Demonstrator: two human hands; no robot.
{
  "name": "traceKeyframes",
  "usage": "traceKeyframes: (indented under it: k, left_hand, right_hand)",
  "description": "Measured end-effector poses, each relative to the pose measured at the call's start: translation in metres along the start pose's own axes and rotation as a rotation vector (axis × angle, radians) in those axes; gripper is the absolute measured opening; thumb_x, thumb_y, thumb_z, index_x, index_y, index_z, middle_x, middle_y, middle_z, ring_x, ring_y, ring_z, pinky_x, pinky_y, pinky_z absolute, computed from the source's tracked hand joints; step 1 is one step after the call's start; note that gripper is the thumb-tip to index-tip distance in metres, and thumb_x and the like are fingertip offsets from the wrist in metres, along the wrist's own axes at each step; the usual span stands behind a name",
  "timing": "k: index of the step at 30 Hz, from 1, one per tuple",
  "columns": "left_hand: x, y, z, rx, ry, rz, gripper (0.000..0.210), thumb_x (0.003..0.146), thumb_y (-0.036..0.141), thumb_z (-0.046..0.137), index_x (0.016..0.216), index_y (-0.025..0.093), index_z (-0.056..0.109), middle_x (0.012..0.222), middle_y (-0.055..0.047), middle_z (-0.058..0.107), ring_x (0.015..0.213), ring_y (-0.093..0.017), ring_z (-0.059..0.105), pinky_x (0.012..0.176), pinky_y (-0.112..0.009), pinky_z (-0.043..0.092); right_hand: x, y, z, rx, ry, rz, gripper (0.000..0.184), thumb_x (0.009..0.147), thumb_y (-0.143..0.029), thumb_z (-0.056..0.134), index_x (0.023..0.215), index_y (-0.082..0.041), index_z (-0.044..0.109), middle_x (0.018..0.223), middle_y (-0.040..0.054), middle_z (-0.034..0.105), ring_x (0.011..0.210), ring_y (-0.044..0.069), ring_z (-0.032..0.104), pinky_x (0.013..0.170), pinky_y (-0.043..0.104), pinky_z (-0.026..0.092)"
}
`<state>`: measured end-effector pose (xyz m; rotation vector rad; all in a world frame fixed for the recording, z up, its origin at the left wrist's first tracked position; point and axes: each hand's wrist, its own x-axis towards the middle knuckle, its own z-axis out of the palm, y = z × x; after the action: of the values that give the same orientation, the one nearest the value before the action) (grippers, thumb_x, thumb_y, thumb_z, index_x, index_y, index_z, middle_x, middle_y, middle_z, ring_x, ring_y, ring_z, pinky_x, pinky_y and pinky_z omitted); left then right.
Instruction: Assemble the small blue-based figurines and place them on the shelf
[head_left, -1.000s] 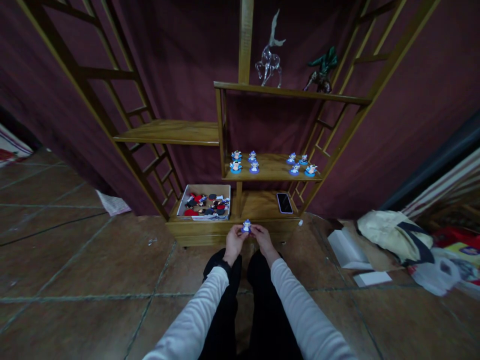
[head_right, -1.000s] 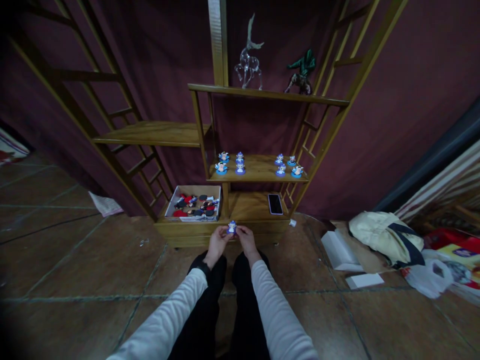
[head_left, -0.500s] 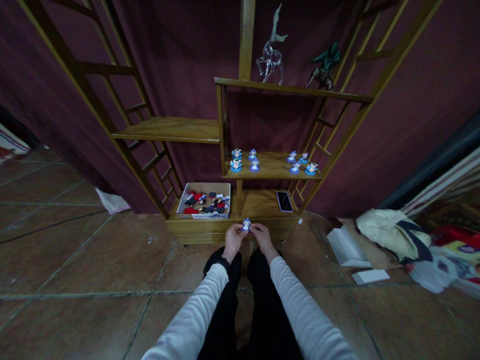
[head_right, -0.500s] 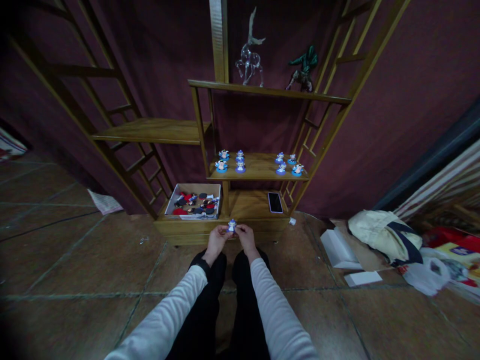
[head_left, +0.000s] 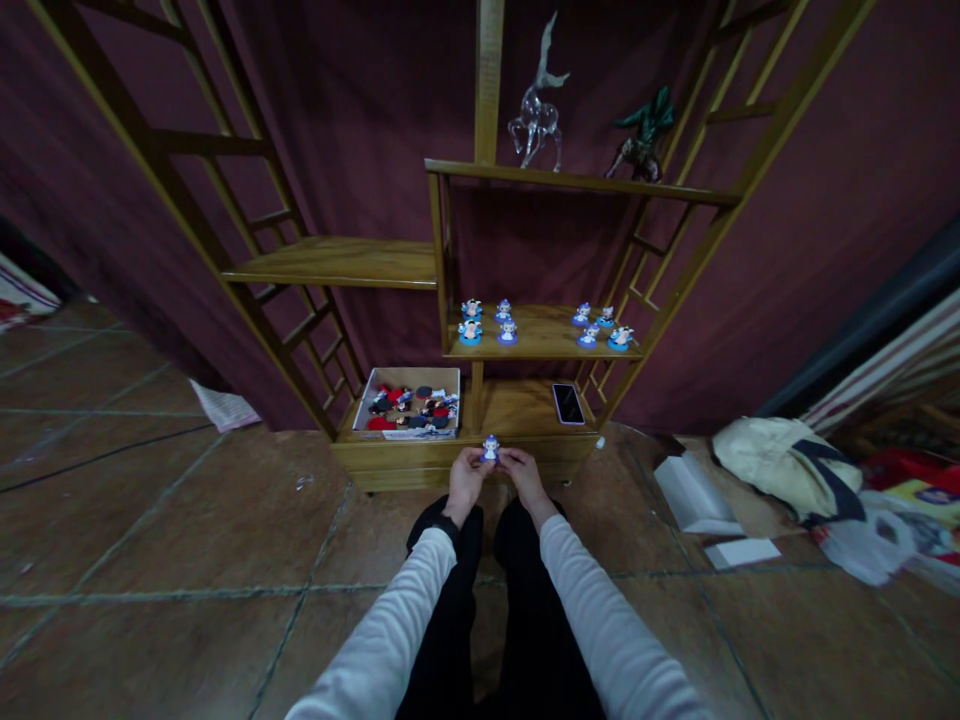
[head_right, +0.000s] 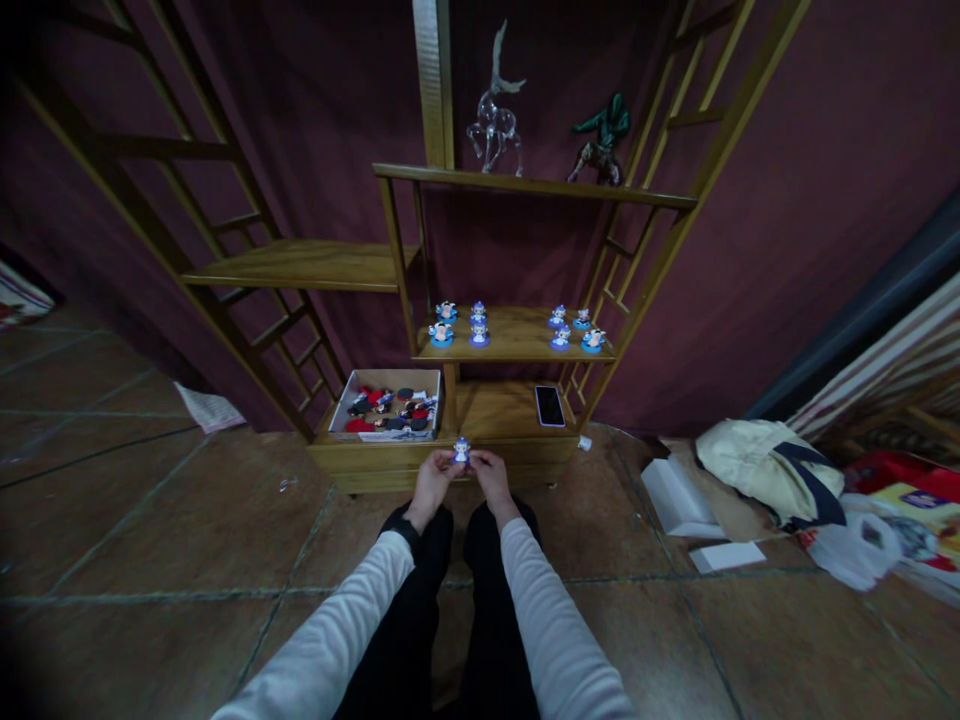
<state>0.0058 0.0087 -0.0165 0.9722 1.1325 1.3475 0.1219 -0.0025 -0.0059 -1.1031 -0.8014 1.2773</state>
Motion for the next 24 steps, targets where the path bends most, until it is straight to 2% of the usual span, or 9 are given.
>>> traceKeyframes:
  k: [6, 11, 17, 24]
  left_hand:
    - [-0.0008, 0.0039, 0.0005, -0.066, -0.005, -0.023, 0.034, 0.053, 0.014, 0.076, 0.083, 0.014, 0.059, 0.081, -0.005, 0.068, 0.072, -0.016, 0.064, 0.070, -0.030, 0.051]
    - [-0.0011, 0.0049, -0.0009, -0.067, -0.044, -0.021, 0.033, 0.053, 0.018, 0.078, 0.080, 0.013, 0.061, 0.075, -0.005, 0.067, 0.065, -0.014, 0.062, 0.066, -0.028, 0.050]
    - [-0.0004, 0.0032, -0.0008, -0.055, -0.019, -0.004, 0.033, 0.049, 0.021, 0.079, 0.075, 0.014, 0.060, 0.071, -0.003, 0.067, 0.060, -0.013, 0.061, 0.061, -0.026, 0.049]
    - [-0.0008, 0.0040, 0.0000, -0.015, 0.030, 0.031, 0.030, 0.050, 0.018, 0.077, 0.073, 0.015, 0.058, 0.070, -0.002, 0.065, 0.061, -0.013, 0.060, 0.061, -0.026, 0.047]
  right_hand:
    - [-0.0018, -0.0009, 0.0013, 0.001, -0.006, 0.000, 0.025, 0.058, -0.037, 0.069, 0.073, -0.017, 0.069, 0.077, 0.0038, 0.069, 0.070, 0.017, 0.062, 0.071, 0.033, 0.050]
    - [-0.0006, 0.0029, 0.0009, -0.040, 0.001, -0.007, 0.026, 0.059, -0.038, 0.067, 0.074, -0.017, 0.069, 0.075, 0.0034, 0.069, 0.067, 0.016, 0.063, 0.070, 0.033, 0.051]
    - [-0.0010, 0.0027, 0.0000, -0.083, -0.005, -0.025, 0.026, 0.058, -0.039, 0.067, 0.073, -0.017, 0.069, 0.071, 0.0025, 0.069, 0.070, 0.018, 0.064, 0.068, 0.032, 0.053]
    - [-0.0012, 0.0030, 0.0013, -0.077, 0.021, -0.043, 0.020, 0.061, -0.037, 0.065, 0.071, -0.019, 0.067, 0.071, 0.0014, 0.068, 0.068, 0.017, 0.064, 0.066, 0.031, 0.053]
